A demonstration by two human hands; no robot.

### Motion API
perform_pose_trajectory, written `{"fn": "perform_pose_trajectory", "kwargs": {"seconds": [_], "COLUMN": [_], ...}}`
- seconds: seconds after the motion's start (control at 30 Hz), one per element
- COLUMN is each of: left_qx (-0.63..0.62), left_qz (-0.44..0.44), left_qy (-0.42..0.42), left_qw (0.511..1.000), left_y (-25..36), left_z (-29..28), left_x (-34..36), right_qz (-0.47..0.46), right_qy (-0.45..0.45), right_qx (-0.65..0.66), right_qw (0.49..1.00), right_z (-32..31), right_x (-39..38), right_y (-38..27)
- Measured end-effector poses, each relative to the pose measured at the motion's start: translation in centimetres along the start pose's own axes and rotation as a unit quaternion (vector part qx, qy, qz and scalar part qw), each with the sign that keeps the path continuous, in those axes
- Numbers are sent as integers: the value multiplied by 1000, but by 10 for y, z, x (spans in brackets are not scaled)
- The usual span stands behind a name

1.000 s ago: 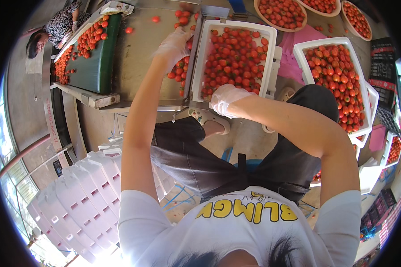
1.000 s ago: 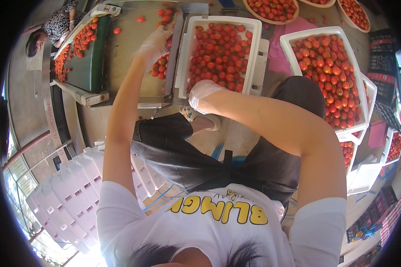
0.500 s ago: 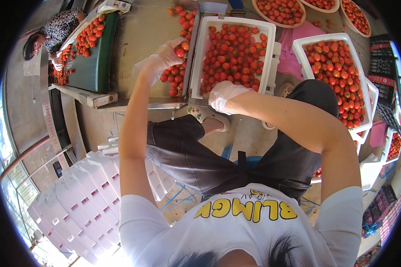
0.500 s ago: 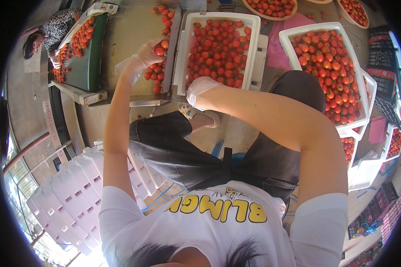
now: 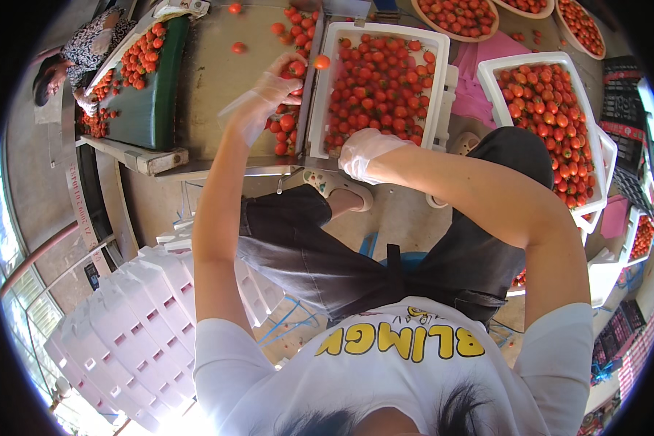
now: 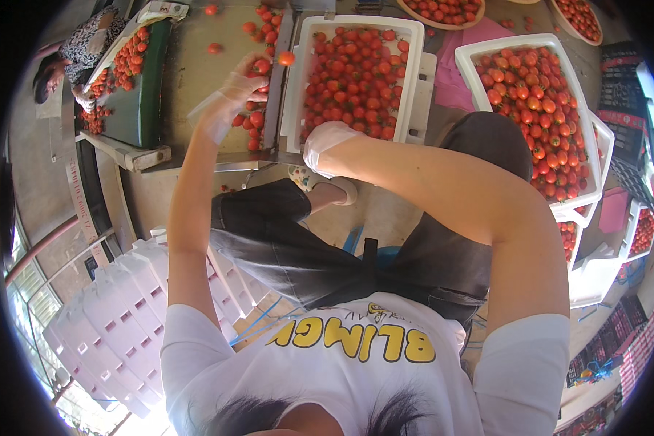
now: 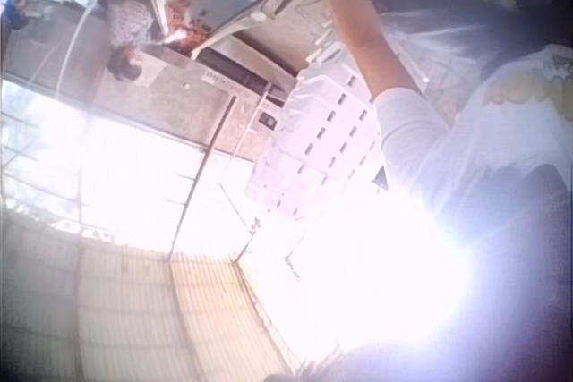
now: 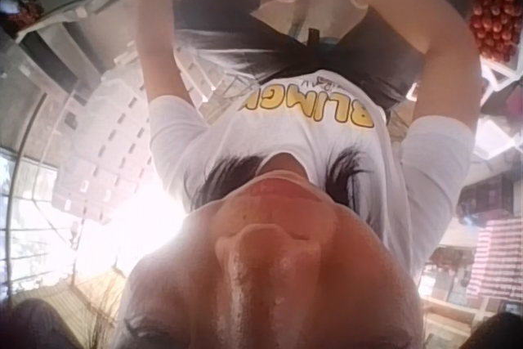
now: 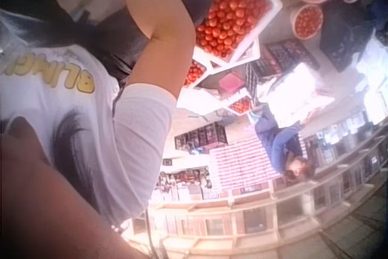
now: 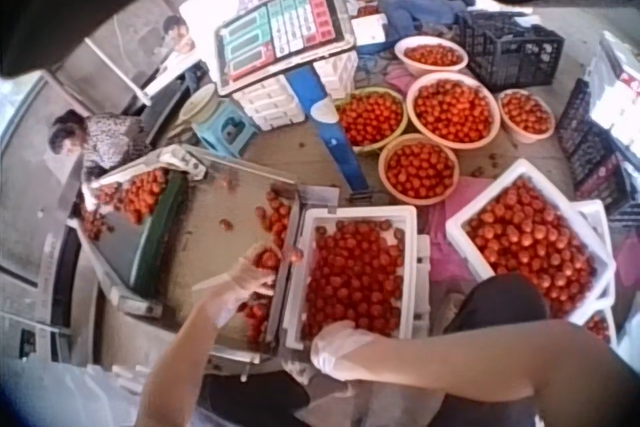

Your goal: The person takes empty white trays from a stack, places them in a workspace, and then fills them by hand with small red tomatoes from a large pile.

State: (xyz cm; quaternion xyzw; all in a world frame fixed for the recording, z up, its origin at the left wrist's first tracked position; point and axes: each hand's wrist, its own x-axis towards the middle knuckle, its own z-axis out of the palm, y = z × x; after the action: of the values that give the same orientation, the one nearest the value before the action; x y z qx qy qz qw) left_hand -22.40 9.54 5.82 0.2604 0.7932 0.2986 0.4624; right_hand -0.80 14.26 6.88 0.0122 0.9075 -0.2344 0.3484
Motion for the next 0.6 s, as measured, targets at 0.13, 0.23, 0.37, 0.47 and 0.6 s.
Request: {"fn": "perform_pose_trajectory", "kwargs": {"seconds": [0.13, 0.23, 0.37, 0.47, 0.6], "left_qx": [9, 2, 36, 83, 107], "left_qz": [61, 84, 90, 76, 134], "left_qy": [-28, -26, -47, -70, -48], "left_qw": [998, 996, 994, 991, 984], "left_y": [15, 40, 59, 59, 43], "left_z": [-6, 7, 29, 50, 62], "left_x": [-3, -12, -27, -25, -14], "right_qz": [59, -2, -50, -64, -77], "right_qy": [3, 40, 33, 27, 23], "right_qx": [86, -14, -81, -110, -140], "right_qw": [995, 999, 995, 992, 987], "right_z": [1, 9, 8, 9, 12], "right_x": [4, 6, 7, 9, 13], "right_y": [-1, 3, 5, 4, 2]}}
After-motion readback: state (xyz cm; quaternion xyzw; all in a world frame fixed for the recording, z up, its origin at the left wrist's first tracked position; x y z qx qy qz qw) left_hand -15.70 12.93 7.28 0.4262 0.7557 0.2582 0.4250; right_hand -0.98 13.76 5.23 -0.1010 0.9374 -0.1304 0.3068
